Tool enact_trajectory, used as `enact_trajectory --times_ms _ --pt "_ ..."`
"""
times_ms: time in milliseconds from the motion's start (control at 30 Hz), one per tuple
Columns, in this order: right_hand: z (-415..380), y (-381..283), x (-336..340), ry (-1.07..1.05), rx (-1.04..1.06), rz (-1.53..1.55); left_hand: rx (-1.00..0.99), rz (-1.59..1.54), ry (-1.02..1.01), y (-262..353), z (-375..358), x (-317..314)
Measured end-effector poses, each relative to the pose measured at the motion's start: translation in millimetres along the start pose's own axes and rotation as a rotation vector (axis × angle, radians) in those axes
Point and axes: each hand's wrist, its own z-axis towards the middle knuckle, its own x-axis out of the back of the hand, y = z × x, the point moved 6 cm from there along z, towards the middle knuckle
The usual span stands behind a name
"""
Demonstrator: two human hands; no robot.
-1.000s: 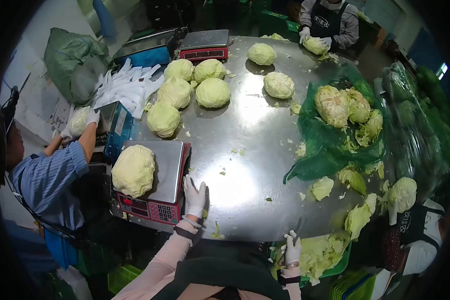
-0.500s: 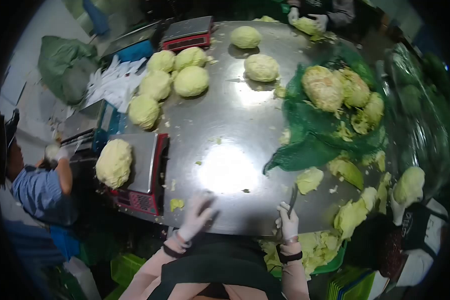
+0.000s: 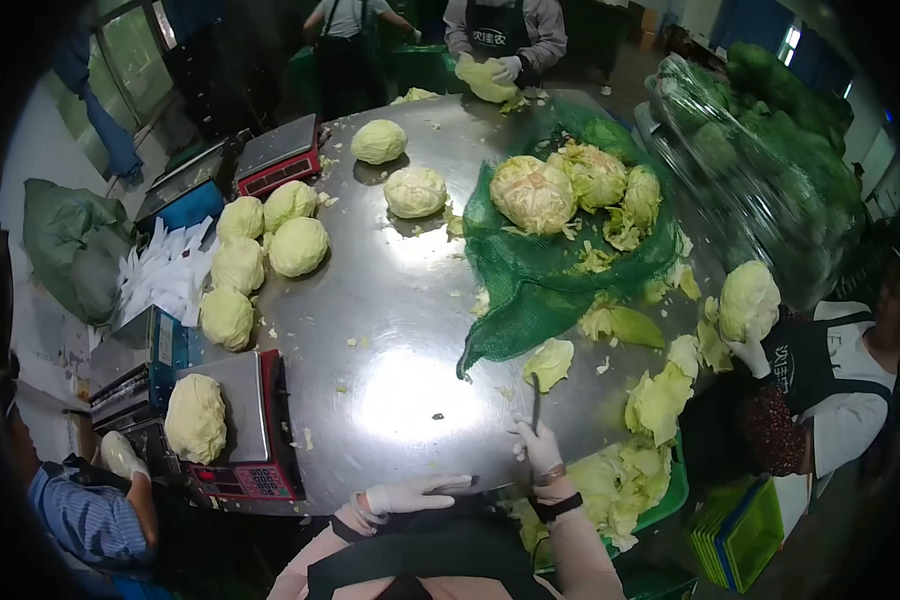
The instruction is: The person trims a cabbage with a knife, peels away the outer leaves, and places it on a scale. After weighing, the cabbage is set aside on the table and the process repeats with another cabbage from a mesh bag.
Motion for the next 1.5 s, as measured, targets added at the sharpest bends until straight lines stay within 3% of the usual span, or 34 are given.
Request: enact_trajectory --times_ms 33,67,133,200,300,333,400,433,567,633,767,900,1000,1200,1300,1433,1500 --pt "-1 -6 4 0.054 0.037 -0.006 0.008 0.012 0.001 12 -3 22" --pt "-6 -8 20 0.123 0.062 -0.013 0.095 -0.147 0.178 24 -10 46" --pt "-7 -14 24 0.145 0.099 -0.031 0.157 -0.566 0.463 -14 -24 83" --pt "-15 -21 33 0.173 0.116 -0.051 0.115 -0.5 0.478 -28 -29 94" --pt "-28 -38 25 0.185 0.141 -0.063 0.067 -0.543 0.798 -45 -41 133" --pt "-32 -43 19 0.19 0.159 -0.074 0.046 -0.552 0.794 -47 -39 139" --pt "-42 -50 3 0.154 0.091 -0.125 0.135 0.011 0.836 -45 -39 150" --pt "-45 -59 -7 0.104 0.087 -0.164 0.14 0.132 0.842 -43 -39 154" --pt "-25 -116 -34 -0.1 0.085 -0.173 0.179 0.105 0.856 -77 -36 154" --pt "-13 -172 -63 -0.094 0.161 -0.176 0.166 -0.235 0.947 -110 -37 153" --pt "65 -245 -123 -0.254 0.174 -0.244 0.178 0.093 0.892 -69 -40 156" --pt "204 -251 -180 -0.39 0.167 -0.163 0.15 0.008 0.96 -57 -46 150" --pt "300 -216 -207 -0.304 0.114 0.15 0.17 0.069 1.005 -67 -44 146" --pt "409 -183 -224 0.116 0.119 0.34 0.255 0.101 1.02 -53 -42 144" --pt "439 -181 -230 0.152 0.007 0.281 0.287 0.078 1.03 -47 -42 145" --pt "457 -199 -239 0.093 0.179 0.15 0.358 0.016 1.006 -43 -41 148" --pt "439 -208 -251 0.054 0.096 0.085 0.376 0.021 1.002 -38 -42 147"
